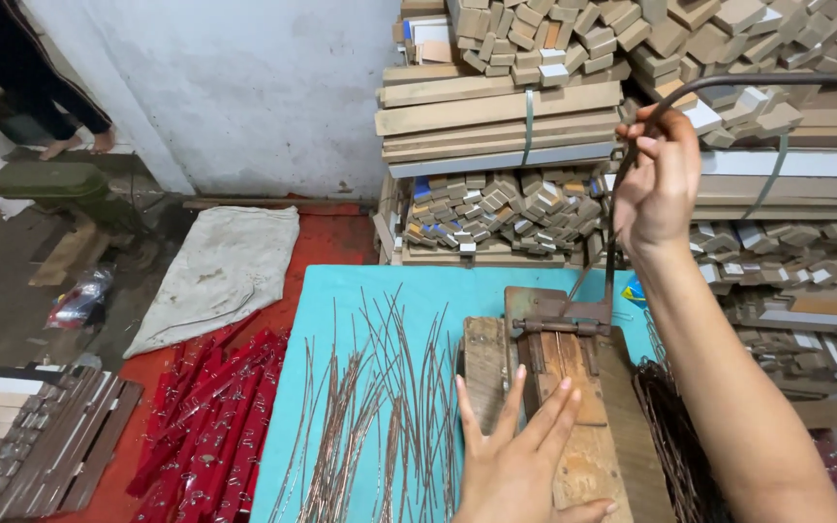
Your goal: Bending thin metal rods using a manual bending jig on a workbench
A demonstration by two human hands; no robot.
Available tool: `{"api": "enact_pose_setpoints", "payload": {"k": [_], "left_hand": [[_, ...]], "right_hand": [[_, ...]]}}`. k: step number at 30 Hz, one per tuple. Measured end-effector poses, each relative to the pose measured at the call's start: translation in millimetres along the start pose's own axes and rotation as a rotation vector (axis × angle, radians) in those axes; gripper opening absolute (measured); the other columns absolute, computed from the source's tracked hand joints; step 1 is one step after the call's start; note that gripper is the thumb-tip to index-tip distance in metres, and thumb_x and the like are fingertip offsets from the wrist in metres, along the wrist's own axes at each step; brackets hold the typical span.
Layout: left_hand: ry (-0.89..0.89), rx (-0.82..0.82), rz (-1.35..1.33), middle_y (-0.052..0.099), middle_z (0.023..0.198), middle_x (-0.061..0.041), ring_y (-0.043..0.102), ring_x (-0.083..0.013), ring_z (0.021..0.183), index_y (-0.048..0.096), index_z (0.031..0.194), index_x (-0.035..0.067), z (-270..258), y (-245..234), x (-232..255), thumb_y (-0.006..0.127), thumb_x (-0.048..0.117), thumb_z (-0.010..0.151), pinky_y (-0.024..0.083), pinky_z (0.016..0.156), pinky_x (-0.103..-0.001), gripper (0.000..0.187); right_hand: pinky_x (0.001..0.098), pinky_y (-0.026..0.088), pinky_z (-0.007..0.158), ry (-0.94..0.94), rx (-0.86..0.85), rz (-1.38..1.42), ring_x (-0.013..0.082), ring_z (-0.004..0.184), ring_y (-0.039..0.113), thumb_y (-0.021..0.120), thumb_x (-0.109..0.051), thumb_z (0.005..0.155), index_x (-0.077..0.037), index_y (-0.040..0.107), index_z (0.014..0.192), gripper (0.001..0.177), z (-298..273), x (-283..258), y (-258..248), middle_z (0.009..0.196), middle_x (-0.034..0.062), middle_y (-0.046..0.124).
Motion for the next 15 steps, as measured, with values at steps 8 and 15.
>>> {"api": "enact_pose_setpoints", "payload": {"k": [8,15], "left_hand": [[-0.011,-0.001,0.005,0.039,0.167,0.002,0.014,-0.0388,0.157,0.032,0.163,0.013,-1.3,-12.5,1.0,0.048,0.081,0.084,-0.012,0.108,-0.084,0.106],[-0.027,0.056,0.608,0.013,0.173,0.005,0.006,-0.0276,0.160,0.008,0.168,0.015,-5.7,-19.5,4.6,0.041,0.119,0.076,-0.009,0.120,-0.077,0.143]], "right_hand": [[0.0343,0.042,0.121,-0.302,-0.242,-0.107,0.0164,0.115,0.047,0.047,-0.010,0.090,-0.011,0.048,0.128,0.038,-70.7,-103.7,18.8,0.122,0.0042,0.048],[0.0321,0.042,0.128,-0.427,-0.173,-0.179,0.0127,0.105,0.051,0.065,-0.022,0.085,-0.020,0.044,0.113,0.036,-146.8,-141.5,3.8,0.103,-0.0038,0.046]]}}
Point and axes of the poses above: each hand's wrist, its own z-axis towards the middle knuckle, its own y-axis out of the palm, x = y × z, the point moved 6 cm from there along z, towards the middle knuckle
